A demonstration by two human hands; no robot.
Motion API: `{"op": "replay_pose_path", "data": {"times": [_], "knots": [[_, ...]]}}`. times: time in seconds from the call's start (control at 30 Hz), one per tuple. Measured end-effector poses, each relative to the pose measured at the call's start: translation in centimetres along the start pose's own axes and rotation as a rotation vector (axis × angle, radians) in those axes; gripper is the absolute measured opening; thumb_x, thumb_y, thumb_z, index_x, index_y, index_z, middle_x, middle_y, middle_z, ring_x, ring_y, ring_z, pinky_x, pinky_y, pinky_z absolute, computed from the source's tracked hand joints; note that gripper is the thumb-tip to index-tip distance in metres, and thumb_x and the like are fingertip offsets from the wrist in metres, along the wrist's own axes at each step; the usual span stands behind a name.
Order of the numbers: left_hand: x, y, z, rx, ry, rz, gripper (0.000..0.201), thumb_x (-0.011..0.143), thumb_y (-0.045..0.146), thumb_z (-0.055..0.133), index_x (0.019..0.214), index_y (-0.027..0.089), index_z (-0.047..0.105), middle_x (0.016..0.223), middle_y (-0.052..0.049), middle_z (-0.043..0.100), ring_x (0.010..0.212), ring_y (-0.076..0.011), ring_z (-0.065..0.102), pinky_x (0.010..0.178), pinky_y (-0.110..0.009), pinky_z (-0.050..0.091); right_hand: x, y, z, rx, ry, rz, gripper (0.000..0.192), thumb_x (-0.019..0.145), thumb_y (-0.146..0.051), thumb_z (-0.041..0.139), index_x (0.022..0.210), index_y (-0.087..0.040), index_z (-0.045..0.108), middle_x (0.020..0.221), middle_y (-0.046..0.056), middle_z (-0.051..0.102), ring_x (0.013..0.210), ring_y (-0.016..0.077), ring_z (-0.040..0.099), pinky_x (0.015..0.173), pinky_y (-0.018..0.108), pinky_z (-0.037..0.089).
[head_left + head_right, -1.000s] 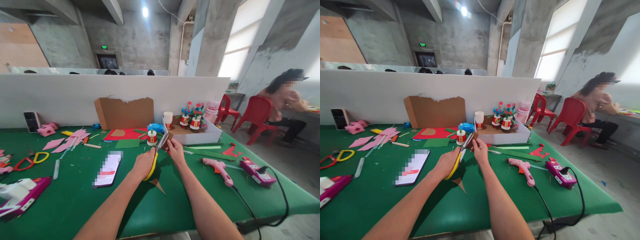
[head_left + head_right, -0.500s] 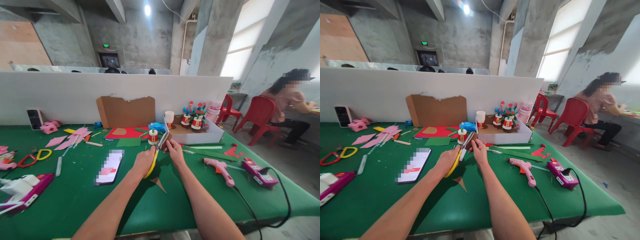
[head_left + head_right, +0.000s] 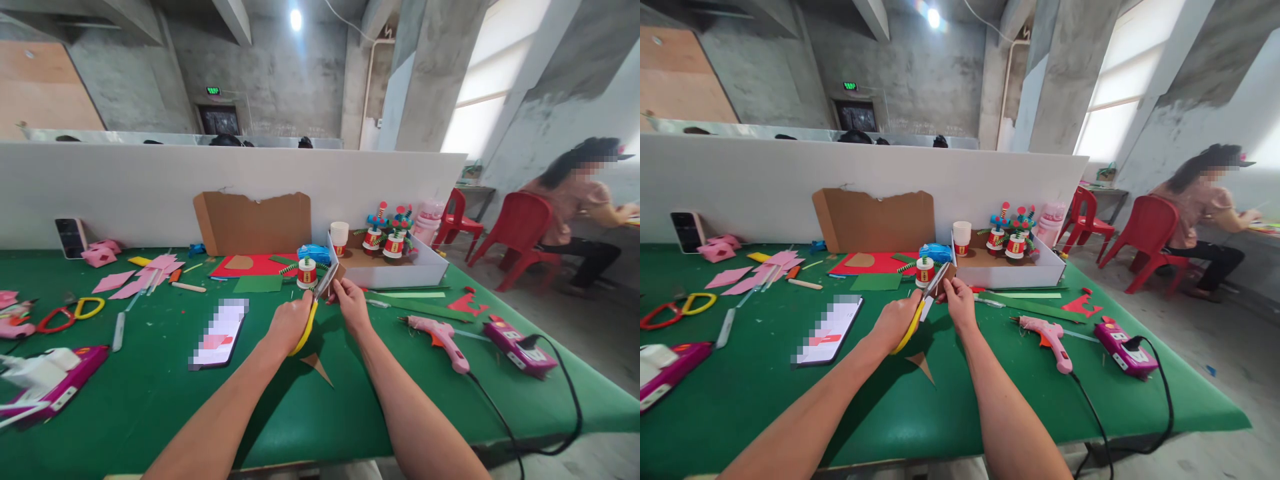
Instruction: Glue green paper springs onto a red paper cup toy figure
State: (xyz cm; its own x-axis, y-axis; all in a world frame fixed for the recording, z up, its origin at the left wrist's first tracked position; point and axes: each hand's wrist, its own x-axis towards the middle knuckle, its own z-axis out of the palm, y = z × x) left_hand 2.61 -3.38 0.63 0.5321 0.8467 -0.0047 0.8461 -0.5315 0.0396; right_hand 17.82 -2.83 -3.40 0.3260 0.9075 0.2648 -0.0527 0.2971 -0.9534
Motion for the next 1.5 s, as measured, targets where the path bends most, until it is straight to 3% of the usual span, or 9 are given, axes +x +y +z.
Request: {"op": "replay_pose_path", "data": {"times": [0.23, 0.67, 1.1, 1.37, 1.5], "knots": [[0.0, -0.2, 0.1, 0.007, 0.024, 0.006, 0.024, 0.094, 0.015, 0.032, 0.115, 0.016, 0.046, 0.100, -0.015, 0.071, 0.092, -0.0271, 0.070, 0.076, -0.035, 0.053, 0.4, 0.0, -0.5, 0.016, -0.047, 0.054, 0.050, 0.063, -0.069, 0.069, 0.062, -0.022, 0.053, 0.048, -0.005, 0.054, 0.044, 0.0123, 0.052, 0.051, 0.026, 0.047], [0.6, -0.7, 1.1, -0.025, 0.046, -0.007, 0.026, 0.090, 0.017, 0.042, 0.115, 0.015, 0.045, 0.099, -0.014, 0.072, 0.092, -0.0289, 0.070, 0.075, -0.036, 0.053, 0.0, 0.2, 0.1, -0.005, -0.085, 0.103, 0.050, 0.060, -0.066, 0.071, 0.056, -0.023, 0.047, 0.043, -0.005, 0.054, 0.042, 0.0132, 0.053, 0.050, 0.028, 0.049], [0.4, -0.4, 0.9, -0.044, 0.039, -0.018, 0.025, 0.094, 0.019, 0.036, 0.117, 0.015, 0.046, 0.098, -0.015, 0.072, 0.092, -0.0306, 0.070, 0.075, -0.037, 0.052, 0.1, 0.6, -0.1, -0.022, -0.086, 0.084, 0.048, 0.065, -0.065, 0.069, 0.059, -0.023, 0.047, 0.046, -0.005, 0.054, 0.045, 0.0143, 0.055, 0.053, 0.030, 0.050], [0.5, -0.4, 1.3, -0.086, 0.081, 0.012, 0.022, 0.095, 0.022, 0.036, 0.113, 0.015, 0.047, 0.092, -0.013, 0.072, 0.087, -0.0302, 0.071, 0.071, -0.035, 0.051, 0.5, 1.0, -0.3, -0.042, -0.068, 0.043, 0.047, 0.064, -0.063, 0.069, 0.057, -0.021, 0.048, 0.050, -0.005, 0.050, 0.048, 0.0119, 0.050, 0.051, 0.025, 0.041], [0.4, -0.5, 1.1, -0.118, 0.110, 0.020, 0.022, 0.095, 0.023, 0.037, 0.112, 0.016, 0.047, 0.090, -0.011, 0.072, 0.085, -0.0294, 0.071, 0.069, -0.034, 0.050, 0.7, 1.0, -0.6, 0.004, -0.042, 0.012, 0.044, 0.064, -0.061, 0.071, 0.067, -0.021, 0.053, 0.058, -0.004, 0.055, 0.054, 0.0115, 0.051, 0.055, 0.024, 0.042]]}}
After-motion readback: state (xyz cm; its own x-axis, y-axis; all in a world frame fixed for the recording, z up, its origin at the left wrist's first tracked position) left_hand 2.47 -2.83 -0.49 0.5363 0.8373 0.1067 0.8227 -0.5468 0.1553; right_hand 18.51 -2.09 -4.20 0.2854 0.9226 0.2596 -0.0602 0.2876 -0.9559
